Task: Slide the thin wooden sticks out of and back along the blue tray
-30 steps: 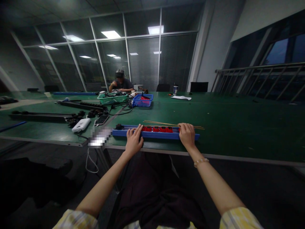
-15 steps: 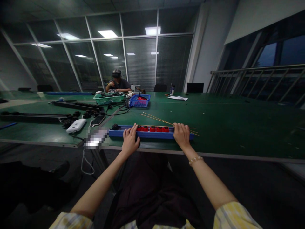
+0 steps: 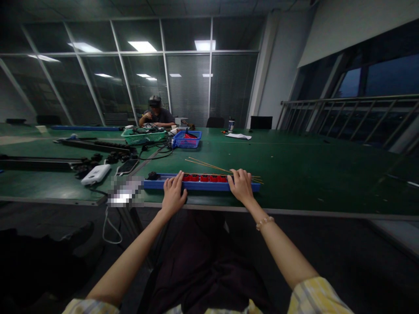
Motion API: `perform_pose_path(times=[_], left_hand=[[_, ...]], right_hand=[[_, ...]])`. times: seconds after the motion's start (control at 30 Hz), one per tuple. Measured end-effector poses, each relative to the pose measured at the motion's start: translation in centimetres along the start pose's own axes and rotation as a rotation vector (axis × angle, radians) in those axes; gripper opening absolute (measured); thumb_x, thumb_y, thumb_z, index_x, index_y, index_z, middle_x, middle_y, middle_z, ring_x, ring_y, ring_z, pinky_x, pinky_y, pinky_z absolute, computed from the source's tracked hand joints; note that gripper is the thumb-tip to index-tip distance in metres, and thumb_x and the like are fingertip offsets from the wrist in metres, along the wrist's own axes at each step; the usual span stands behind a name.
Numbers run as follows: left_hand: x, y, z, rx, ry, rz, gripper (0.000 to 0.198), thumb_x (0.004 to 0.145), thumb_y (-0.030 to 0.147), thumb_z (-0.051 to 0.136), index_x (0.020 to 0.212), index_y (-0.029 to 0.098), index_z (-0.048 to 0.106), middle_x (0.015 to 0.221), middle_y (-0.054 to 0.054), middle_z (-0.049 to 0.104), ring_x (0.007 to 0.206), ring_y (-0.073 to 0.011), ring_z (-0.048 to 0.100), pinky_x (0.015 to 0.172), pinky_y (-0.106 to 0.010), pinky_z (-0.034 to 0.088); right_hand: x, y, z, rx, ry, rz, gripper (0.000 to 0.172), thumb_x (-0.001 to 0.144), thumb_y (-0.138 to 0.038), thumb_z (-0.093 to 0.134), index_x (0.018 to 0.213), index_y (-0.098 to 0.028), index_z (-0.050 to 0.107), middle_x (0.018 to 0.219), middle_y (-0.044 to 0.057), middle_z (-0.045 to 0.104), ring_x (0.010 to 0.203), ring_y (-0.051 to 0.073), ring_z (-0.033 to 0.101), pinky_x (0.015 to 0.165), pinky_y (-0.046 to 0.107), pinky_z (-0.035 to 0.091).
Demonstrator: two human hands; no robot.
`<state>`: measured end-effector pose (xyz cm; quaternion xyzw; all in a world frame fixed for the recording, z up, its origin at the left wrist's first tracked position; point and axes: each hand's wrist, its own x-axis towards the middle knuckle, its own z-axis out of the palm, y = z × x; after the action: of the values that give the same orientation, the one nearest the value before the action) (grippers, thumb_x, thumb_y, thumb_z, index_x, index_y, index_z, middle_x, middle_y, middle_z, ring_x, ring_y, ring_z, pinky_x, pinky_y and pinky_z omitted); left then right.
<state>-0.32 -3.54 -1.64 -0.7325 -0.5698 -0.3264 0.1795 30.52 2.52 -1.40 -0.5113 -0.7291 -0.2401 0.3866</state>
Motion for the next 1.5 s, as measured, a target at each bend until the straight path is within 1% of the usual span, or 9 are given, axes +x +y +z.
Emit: perform_pose_path(times=[0.1, 0.2, 0.33, 0.47, 0.8, 1.0, 1.2, 1.4, 1.5], left_hand=[[0.0, 0.0, 0.1, -0.003, 0.002, -0.009, 0.07, 0.089, 0.025, 0.048, 0.156, 0.015, 0.028, 0.161, -0.01, 0.035, 0.133, -0.0302, 0.042, 0.12, -0.052, 0.022], [0.0, 0.0, 0.2, -0.003, -0.002, -0.016, 0.071, 0.088, 0.025, 0.048, 0.156, 0.015, 0.028, 0.161, -0.01, 0.036, 0.133, -0.0303, 0.042, 0.12, -0.051, 0.022], [0.0, 0.0, 0.1, -0.003, -0.004, -0.01, 0.07, 0.089, 0.026, 0.047, 0.156, 0.017, 0.028, 0.16, -0.009, 0.038, 0.134, -0.0299, 0.042, 0.12, -0.051, 0.022], [0.0, 0.0, 0.1, -0.008, -0.009, -0.007, 0.068, 0.09, 0.025, 0.047, 0.155, 0.018, 0.03, 0.158, -0.009, 0.041, 0.133, -0.0298, 0.042, 0.12, -0.052, 0.021], [0.0, 0.0, 0.0, -0.025, -0.007, 0.003, 0.066, 0.091, 0.025, 0.046, 0.154, 0.018, 0.031, 0.157, -0.008, 0.041, 0.133, -0.0296, 0.041, 0.119, -0.052, 0.021], [0.0, -0.1, 0.2, -0.029, 0.007, 0.006, 0.064, 0.091, 0.024, 0.046, 0.153, 0.018, 0.034, 0.155, -0.008, 0.044, 0.132, -0.0293, 0.042, 0.119, -0.052, 0.022], [0.0, 0.0, 0.2, -0.015, 0.012, 0.0, 0.061, 0.093, 0.025, 0.044, 0.152, 0.017, 0.036, 0.155, -0.008, 0.045, 0.131, -0.0295, 0.043, 0.119, -0.051, 0.022], [0.0, 0.1, 0.0, -0.014, 0.001, 0.002, 0.06, 0.093, 0.025, 0.044, 0.152, 0.016, 0.037, 0.155, -0.008, 0.045, 0.131, -0.0296, 0.043, 0.119, -0.052, 0.023], [0.1, 0.2, -0.1, -0.015, -0.003, 0.0, 0.06, 0.093, 0.025, 0.044, 0.152, 0.017, 0.037, 0.155, -0.008, 0.045, 0.131, -0.0298, 0.043, 0.119, -0.052, 0.023]], right_hand=[[0.7, 0.0, 0.2, 0.037, 0.016, 0.031, 0.036, 0.099, -0.04, 0.037, 0.115, -0.022, 0.063, 0.099, 0.013, 0.06, 0.095, 0.029, 0.051, 0.085, 0.044, 0.036], [1.6, 0.2, 0.4, 0.081, 0.01, 0.043, 0.03, 0.098, -0.039, 0.042, 0.102, -0.022, 0.066, 0.096, 0.012, 0.061, 0.093, 0.028, 0.05, 0.084, 0.043, 0.035], [2.3, 0.9, 0.5, 0.15, -0.006, 0.057, 0.024, 0.096, -0.037, 0.046, 0.09, -0.023, 0.064, 0.091, 0.01, 0.063, 0.088, 0.026, 0.051, 0.083, 0.041, 0.034], [2.3, 1.5, 0.4, 0.221, -0.037, 0.087, 0.024, 0.096, -0.036, 0.047, 0.084, -0.023, 0.063, 0.087, 0.008, 0.064, 0.086, 0.025, 0.052, 0.083, 0.04, 0.034], [1.5, 1.5, 0.3, 0.32, -0.022, 0.128, 0.023, 0.096, -0.036, 0.05, 0.084, -0.023, 0.066, 0.09, 0.005, 0.067, 0.089, 0.024, 0.055, 0.085, 0.039, 0.034], [0.8, 1.5, 0.9, 0.318, 0.048, 0.112, 0.023, 0.096, -0.035, 0.052, 0.084, -0.023, 0.067, 0.091, 0.005, 0.068, 0.089, 0.023, 0.056, 0.087, 0.039, 0.034], [0.3, 1.3, 1.3, 0.312, 0.123, 0.126, 0.022, 0.094, -0.038, 0.056, 0.086, -0.024, 0.07, 0.09, 0.006, 0.067, 0.091, 0.024, 0.054, 0.088, 0.04, 0.035], [0.3, 1.4, 1.1, 0.383, 0.1, 0.098, 0.02, 0.094, -0.035, 0.058, 0.084, -0.025, 0.071, 0.09, 0.004, 0.07, 0.093, 0.023, 0.058, 0.092, 0.041, 0.037], [0.4, 1.5, 0.8, 0.408, 0.107, 0.095, 0.019, 0.094, -0.033, 0.057, 0.086, -0.025, 0.072, 0.093, 0.004, 0.071, 0.094, 0.023, 0.061, 0.094, 0.042, 0.037]])
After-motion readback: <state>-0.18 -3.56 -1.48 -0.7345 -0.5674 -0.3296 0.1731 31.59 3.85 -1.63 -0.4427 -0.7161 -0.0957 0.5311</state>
